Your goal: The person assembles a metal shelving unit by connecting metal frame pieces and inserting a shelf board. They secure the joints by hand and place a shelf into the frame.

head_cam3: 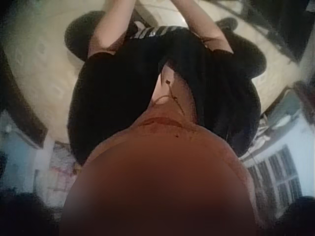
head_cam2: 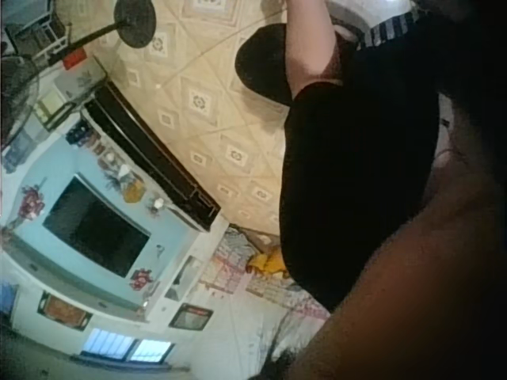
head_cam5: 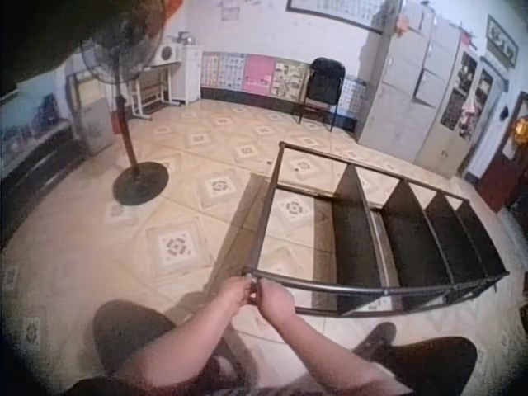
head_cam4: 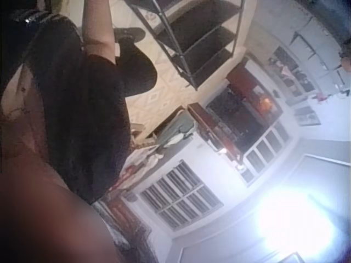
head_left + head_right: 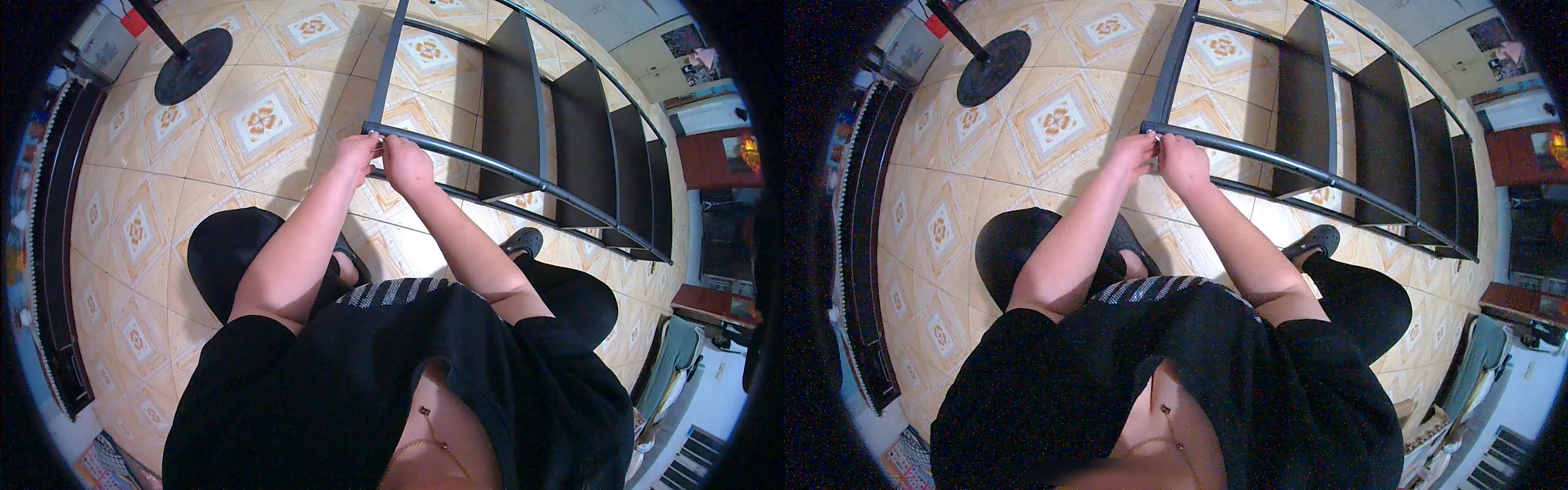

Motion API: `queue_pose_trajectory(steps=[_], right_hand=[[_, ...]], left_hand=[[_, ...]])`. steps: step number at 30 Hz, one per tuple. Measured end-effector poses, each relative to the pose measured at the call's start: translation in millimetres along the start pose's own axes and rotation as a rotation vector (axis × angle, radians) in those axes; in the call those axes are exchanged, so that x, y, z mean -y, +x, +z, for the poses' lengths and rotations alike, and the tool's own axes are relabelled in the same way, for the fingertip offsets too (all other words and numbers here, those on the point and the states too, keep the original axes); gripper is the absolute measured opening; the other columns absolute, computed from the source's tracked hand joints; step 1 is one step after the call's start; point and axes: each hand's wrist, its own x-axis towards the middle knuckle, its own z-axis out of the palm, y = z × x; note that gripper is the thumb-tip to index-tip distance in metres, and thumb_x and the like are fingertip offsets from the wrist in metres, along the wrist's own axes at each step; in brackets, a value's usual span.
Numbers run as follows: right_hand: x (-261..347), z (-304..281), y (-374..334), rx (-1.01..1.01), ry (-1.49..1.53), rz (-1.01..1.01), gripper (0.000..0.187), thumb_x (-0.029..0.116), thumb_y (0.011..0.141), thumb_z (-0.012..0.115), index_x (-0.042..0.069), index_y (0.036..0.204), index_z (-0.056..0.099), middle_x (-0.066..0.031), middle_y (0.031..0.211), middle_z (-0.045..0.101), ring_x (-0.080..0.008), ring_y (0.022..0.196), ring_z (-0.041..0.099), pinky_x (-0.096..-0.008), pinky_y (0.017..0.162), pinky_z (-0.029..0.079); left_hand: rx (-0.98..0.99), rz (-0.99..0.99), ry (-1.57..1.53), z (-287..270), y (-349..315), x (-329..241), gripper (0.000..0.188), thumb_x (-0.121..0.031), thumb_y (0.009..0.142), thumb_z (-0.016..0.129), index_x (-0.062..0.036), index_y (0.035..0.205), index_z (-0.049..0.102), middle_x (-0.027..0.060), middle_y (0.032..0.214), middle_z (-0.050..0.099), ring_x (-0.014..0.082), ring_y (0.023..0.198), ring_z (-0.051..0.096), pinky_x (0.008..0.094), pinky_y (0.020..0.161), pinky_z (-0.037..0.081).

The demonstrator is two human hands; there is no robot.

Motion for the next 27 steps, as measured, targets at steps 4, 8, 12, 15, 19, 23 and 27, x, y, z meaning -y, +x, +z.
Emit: queue_pose_trajectory(steps=[4,8,12,15,19,23,27], right_hand=[[-0.1,2.4,-0.8,0.06,-0.014,-0.042,0.019,0.02,0.089,0.046,0.008,0.089,0.06,-0.0146,0.087,0.065,-0.032,0.082,0.063,-0.046,0.068,0.051],[-1.4,-0.8,-1.5,0.081,-0.018,0.018,0.021,0.022,0.09,0.046,0.008,0.09,0.06,-0.0144,0.088,0.065,-0.0325,0.082,0.063,-0.0457,0.068,0.051],[5.9,-9.4,-1.7,0.171,0.027,0.134,0.024,0.024,0.091,0.043,0.008,0.094,0.062,-0.0159,0.091,0.066,-0.0336,0.083,0.064,-0.0457,0.071,0.052],[7.5,9.2,-1.5,0.19,0.047,0.073,0.024,0.02,0.09,0.043,0.008,0.095,0.063,-0.0182,0.093,0.066,-0.0338,0.084,0.065,-0.0457,0.071,0.052],[34.0,19.3,3.3,0.21,0.14,0.182,0.023,0.019,0.086,0.048,0.003,0.093,0.063,-0.0221,0.085,0.066,-0.0367,0.082,0.065,-0.0464,0.071,0.052],[13.8,55.1,9.7,0.149,0.314,0.153,0.023,0.02,0.084,0.053,0.004,0.097,0.063,-0.022,0.091,0.066,-0.041,0.088,0.062,-0.0486,0.076,0.049],[16.6,-18.4,13.8,0.177,0.109,0.187,0.018,0.025,0.082,0.061,0.01,0.088,0.068,-0.0163,0.085,0.067,-0.0317,0.079,0.065,-0.0429,0.07,0.051]], left_hand=[[-0.004,0.101,0.1,-2.4,6.2,7.1,0.018,-0.025,0.094,0.052,-0.0122,0.101,0.063,-0.0011,0.092,0.065,0.0126,0.088,0.058,0.0349,0.078,0.04],[-0.029,0.057,-0.019,0.3,10.9,8.4,0.018,-0.016,0.095,0.05,-0.0048,0.092,0.065,0.0047,0.085,0.065,0.0165,0.074,0.06,0.0297,0.058,0.039],[-0.019,0.114,0.029,-2.7,12.2,12.8,0.02,-0.019,0.095,0.049,-0.008,0.093,0.066,0.003,0.085,0.066,0.0173,0.075,0.061,0.0344,0.062,0.045],[-0.204,0.318,0.561,-3.1,8.2,10.2,0.022,-0.023,0.094,0.05,-0.0084,0.091,0.067,0.0076,0.085,0.068,0.0231,0.078,0.064,0.0384,0.07,0.048],[-0.313,0.487,1.255,-2.5,-6.1,-13.5,0.02,-0.021,0.086,0.055,-0.005,0.086,0.066,0.0178,0.089,0.067,0.0338,0.088,0.064,0.0445,0.077,0.05],[-0.282,0.597,1.521,-2.8,-11.7,-26.5,0.015,-0.016,0.084,0.053,-0.0066,0.087,0.065,0.0171,0.093,0.066,0.0349,0.09,0.064,0.0465,0.076,0.051],[-0.381,0.624,1.576,-7.7,-13.2,-12.6,0.018,-0.022,0.089,0.052,-0.0083,0.094,0.062,0.0131,0.095,0.064,0.0318,0.089,0.064,0.0453,0.075,0.051]])
